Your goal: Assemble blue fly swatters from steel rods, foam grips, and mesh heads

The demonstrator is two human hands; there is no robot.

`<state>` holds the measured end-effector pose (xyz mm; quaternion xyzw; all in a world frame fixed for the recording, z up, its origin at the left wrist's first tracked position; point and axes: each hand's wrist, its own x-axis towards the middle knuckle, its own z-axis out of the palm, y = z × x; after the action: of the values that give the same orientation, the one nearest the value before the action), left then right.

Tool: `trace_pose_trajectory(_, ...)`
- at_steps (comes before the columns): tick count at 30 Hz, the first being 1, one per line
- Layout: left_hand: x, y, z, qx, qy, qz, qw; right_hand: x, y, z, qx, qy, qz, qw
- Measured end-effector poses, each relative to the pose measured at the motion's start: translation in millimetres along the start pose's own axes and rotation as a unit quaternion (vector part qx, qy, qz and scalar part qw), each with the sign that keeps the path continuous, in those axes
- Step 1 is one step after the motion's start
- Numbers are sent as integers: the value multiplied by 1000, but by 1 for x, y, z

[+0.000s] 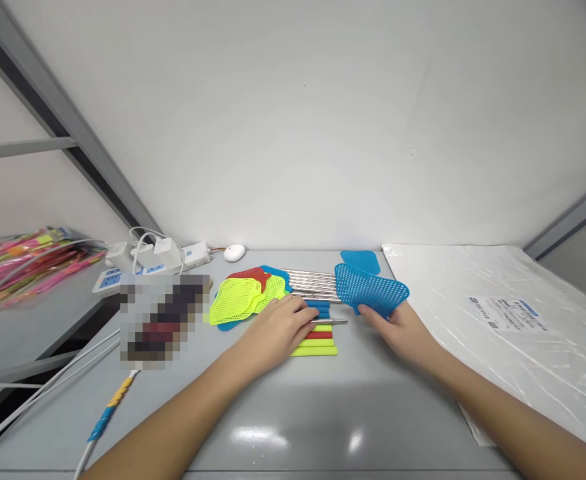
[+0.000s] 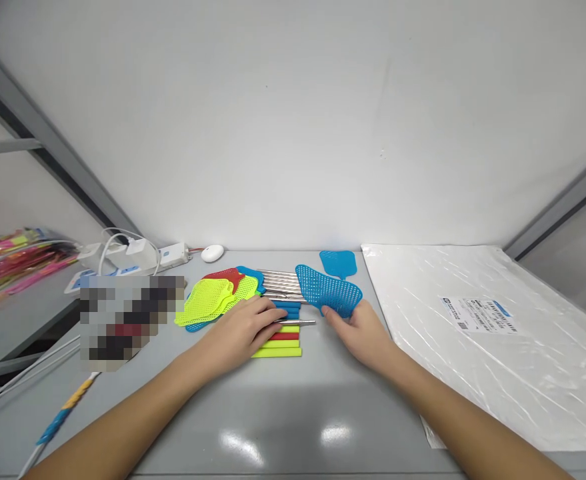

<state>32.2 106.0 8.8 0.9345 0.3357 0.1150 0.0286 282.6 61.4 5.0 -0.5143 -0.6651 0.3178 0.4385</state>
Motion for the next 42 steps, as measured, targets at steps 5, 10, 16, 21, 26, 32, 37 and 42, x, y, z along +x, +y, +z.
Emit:
trace_pose_trajectory(5, 0, 2, -4, -21, 32, -2, 999, 7, 11, -15, -148, 26, -89, 985)
trace_pose_trajectory(10, 1, -2, -10, 31, 71, -47, 996, 18, 36, -34, -294, 48, -43, 954)
trace_pose_trajectory(16, -3, -38, -8, 115, 65, -225, 965, 25, 47, -40, -388, 17, 8, 921)
trace_pose_trajectory(21, -7, -66, 2, 43, -6, -290, 956, 21, 44, -28, -391, -24, 10, 920)
trace_pose_trajectory(26, -8, -74, 9, -15, -14, -287, 958, 18, 44, -19, -375, -32, -19, 926)
trace_pose_trajectory(32, -8, -73, 9, -15, -9, -287, 958, 17, 50, -20, -350, -26, -35, 936)
trace_pose_trajectory(37, -6, -58, -1, 30, 38, -251, 967, 18, 44, -21, -338, -24, -11, 941)
trace_pose_trajectory(42, -3, -30, -17, 21, 75, -131, 988, 19, 37, -20, -331, -15, 18, 943)
